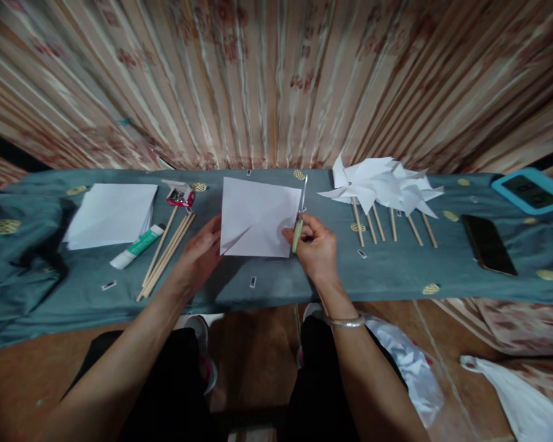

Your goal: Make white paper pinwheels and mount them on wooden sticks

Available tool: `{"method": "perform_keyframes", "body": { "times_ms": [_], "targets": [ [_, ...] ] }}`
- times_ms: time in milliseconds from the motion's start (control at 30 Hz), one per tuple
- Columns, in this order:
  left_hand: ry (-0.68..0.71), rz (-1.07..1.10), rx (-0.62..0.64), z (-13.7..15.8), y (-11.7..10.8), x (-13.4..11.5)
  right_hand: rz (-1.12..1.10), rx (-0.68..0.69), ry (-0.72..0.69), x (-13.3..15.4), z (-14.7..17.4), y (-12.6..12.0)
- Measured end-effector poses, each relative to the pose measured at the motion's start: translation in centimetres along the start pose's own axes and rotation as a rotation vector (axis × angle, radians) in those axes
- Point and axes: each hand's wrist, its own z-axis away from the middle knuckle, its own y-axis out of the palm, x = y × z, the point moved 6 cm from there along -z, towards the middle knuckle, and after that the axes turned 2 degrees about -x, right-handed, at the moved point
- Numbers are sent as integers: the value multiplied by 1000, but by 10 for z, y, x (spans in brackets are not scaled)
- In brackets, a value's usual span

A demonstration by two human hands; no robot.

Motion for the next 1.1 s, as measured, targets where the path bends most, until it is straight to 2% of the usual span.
{"method": "perform_keyframes", "body": {
  "times_ms": [100, 233, 367, 533, 700, 800, 967, 1100],
  "targets": [
    [28, -43, 64, 8, 12, 17, -64, -63, -5, 0, 0, 2],
    [85, -193, 78, 18, 26, 37, 44, -68, -72, -1, 4, 8],
    [116, -24, -71, 14, 25, 30, 117, 10, -69, -3, 14, 19],
    [2, 201, -222, 1, 12, 23, -25, 121, 31, -11, 24, 32],
    [64, 159, -388, -4, -9, 20, -132, 195, 157, -10, 27, 37],
    [189, 37, -436, -8, -22, 7, -82, 321, 183, -2, 34, 39],
    [358, -114, -597, -14, -46, -24, 6, 644, 241, 0, 59, 46],
    [402, -128, -588, -20, -54, -36, 48, 849, 328, -4, 75, 50]
  ]
}}
